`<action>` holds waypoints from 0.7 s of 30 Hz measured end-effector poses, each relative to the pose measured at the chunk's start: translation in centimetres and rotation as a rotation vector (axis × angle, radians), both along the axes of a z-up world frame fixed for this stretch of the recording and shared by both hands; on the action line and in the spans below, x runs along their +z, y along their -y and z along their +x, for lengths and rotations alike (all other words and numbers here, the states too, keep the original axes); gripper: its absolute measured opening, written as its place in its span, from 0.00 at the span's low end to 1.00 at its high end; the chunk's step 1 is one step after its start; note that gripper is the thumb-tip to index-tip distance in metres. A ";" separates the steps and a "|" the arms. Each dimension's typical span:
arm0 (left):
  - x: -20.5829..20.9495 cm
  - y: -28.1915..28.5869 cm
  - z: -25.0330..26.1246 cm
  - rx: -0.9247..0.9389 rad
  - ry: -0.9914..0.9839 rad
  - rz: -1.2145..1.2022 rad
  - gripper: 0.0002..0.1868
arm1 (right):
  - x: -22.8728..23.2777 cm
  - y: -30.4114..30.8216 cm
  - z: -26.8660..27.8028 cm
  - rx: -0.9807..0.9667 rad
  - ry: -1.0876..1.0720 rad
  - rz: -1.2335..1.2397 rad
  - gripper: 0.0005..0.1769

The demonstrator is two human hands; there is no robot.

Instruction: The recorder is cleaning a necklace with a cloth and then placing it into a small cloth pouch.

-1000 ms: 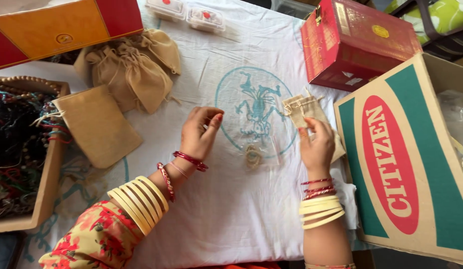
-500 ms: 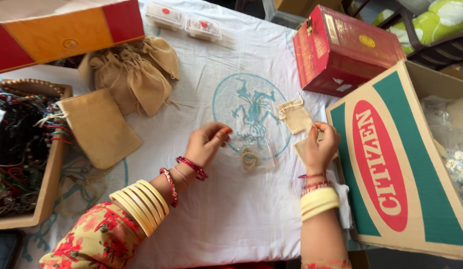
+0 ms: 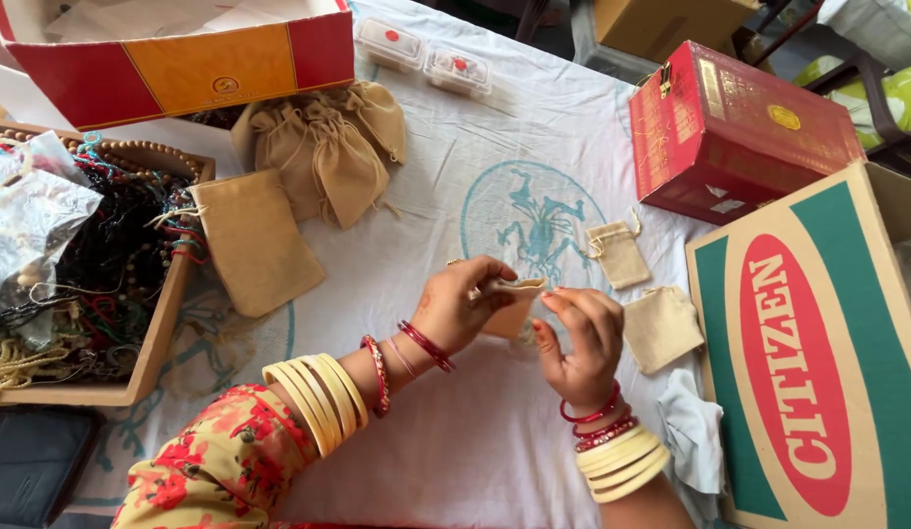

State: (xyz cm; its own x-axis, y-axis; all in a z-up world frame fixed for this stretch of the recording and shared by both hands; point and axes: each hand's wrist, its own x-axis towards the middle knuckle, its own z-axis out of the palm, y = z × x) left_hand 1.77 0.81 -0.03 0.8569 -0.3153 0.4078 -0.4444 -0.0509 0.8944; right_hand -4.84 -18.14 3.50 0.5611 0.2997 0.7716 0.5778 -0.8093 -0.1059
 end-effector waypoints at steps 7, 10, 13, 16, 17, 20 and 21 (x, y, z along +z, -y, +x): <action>1.4 -0.1 -1.4 -0.023 0.132 0.066 0.25 | 0.0 -0.3 -0.2 -0.016 0.004 -0.085 0.11; 1.0 -0.2 -1.6 -0.030 0.322 0.091 0.29 | -0.7 0.3 -0.2 0.017 0.036 -0.125 0.09; 1.4 -0.3 -1.7 -0.055 0.392 0.161 0.29 | -0.3 0.5 -0.3 0.049 -0.059 -0.117 0.06; 2.9 -0.9 -1.9 -0.082 0.404 0.154 0.41 | 0.6 0.3 -0.1 0.068 -0.104 -0.100 0.05; 3.0 -1.0 -1.9 -0.093 0.418 0.140 0.47 | 0.6 0.4 -0.1 0.074 -0.127 -0.088 0.05; 2.8 -1.0 -1.5 -0.067 0.421 0.182 0.54 | 0.4 0.4 0.0 0.090 -0.106 -0.109 0.05; 2.7 -0.9 -1.4 -0.032 0.405 0.232 0.55 | 0.3 0.4 -0.1 0.099 -0.068 -0.144 0.05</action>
